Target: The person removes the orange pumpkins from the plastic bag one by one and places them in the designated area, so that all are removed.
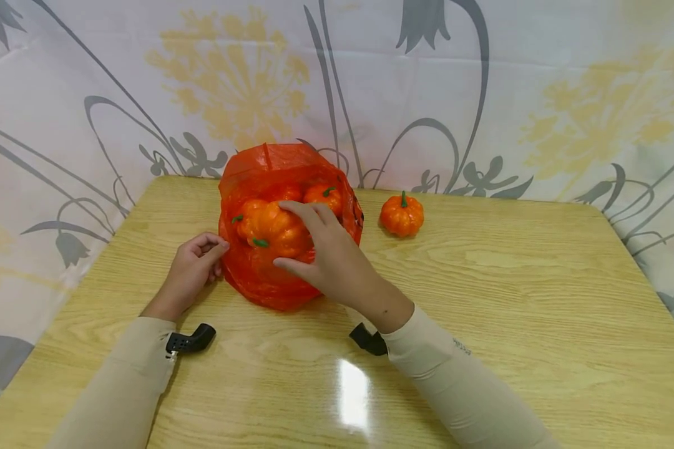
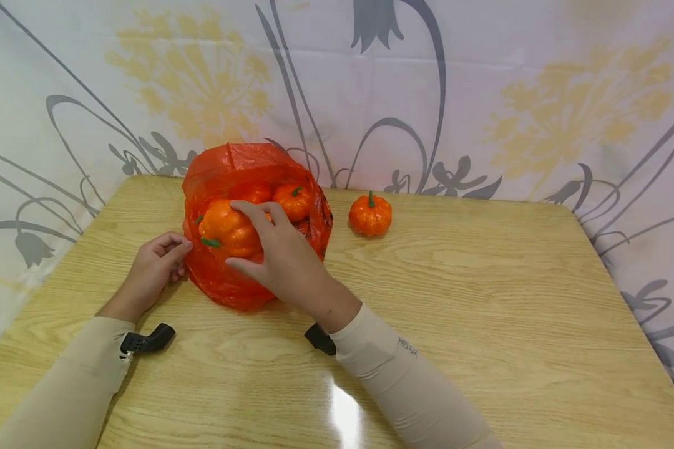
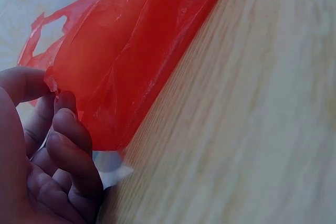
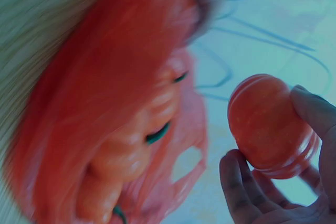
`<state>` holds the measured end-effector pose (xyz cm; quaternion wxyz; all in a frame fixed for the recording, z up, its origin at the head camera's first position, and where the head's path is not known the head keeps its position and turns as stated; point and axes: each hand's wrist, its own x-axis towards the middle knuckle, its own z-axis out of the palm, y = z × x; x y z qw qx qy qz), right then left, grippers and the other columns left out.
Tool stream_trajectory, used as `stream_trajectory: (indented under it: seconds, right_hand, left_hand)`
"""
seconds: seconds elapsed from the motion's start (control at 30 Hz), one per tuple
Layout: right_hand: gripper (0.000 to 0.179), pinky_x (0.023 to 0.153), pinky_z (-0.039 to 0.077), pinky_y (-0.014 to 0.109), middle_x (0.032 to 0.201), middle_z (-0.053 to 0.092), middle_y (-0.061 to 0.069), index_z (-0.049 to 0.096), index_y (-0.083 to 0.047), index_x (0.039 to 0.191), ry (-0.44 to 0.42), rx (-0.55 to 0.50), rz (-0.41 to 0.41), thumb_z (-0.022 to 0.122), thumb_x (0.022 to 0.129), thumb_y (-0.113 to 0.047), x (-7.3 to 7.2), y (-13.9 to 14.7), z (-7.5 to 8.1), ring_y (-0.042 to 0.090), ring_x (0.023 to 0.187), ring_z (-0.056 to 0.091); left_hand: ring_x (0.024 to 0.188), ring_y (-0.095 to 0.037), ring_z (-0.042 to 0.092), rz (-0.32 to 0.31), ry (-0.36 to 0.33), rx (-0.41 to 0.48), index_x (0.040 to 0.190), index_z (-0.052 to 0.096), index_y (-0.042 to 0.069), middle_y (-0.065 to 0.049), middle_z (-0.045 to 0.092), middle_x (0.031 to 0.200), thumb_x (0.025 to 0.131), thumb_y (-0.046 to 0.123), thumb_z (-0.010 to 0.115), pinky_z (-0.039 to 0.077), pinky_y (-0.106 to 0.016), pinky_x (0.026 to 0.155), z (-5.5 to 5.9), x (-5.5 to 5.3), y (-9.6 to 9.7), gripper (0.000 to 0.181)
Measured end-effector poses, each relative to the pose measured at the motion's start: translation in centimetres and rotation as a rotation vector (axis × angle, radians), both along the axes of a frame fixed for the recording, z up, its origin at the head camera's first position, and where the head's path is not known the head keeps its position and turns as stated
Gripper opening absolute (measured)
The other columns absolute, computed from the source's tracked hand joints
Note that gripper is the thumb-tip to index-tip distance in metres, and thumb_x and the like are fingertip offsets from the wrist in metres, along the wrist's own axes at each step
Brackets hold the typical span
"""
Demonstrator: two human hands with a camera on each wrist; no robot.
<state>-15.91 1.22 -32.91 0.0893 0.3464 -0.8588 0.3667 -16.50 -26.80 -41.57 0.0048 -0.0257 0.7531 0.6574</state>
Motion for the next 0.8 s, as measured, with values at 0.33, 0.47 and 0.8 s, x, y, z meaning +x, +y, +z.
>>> stream_trajectory:
  seconds: [0.33,0.47,0.8]
  right_hand:
    - [0.075,0.095,0.054,0.033,0.138,0.048,0.004,0.042,-0.018,0.146,-0.178,-0.224,0.028,0.083,0.083,-0.024,0.6,2.0,1.4,0.017,0.111,0.057]
    - [0.076,0.097,0.053,0.033,0.143,0.047,0.004,0.041,-0.018,0.147,-0.144,-0.185,-0.018,0.083,0.084,-0.024,0.4,3.2,1.2,0.017,0.118,0.054]
    - [0.077,0.09,0.057,0.036,0.145,0.047,0.007,0.041,-0.013,0.148,-0.075,-0.156,-0.062,0.083,0.083,-0.019,0.5,6.5,0.6,0.021,0.112,0.06]
  left_hand:
    - [0.054,-0.009,0.049,-0.002,-0.001,0.015,0.1,0.06,0.006,0.008,0.055,0.066,0.1,0.021,0.062,0.045,-0.02,0.047,-0.1,-0.1,-0.1,0.015]
    - [0.054,-0.008,0.049,0.004,-0.005,-0.015,0.101,0.06,0.006,0.008,0.054,0.066,0.1,0.022,0.061,0.045,-0.021,0.047,-0.2,0.0,-0.1,0.016]
    - [0.054,-0.008,0.049,-0.005,0.003,0.005,0.099,0.06,0.008,0.007,0.054,0.066,0.1,0.021,0.061,0.043,-0.02,0.046,-0.2,-0.1,-0.1,0.013]
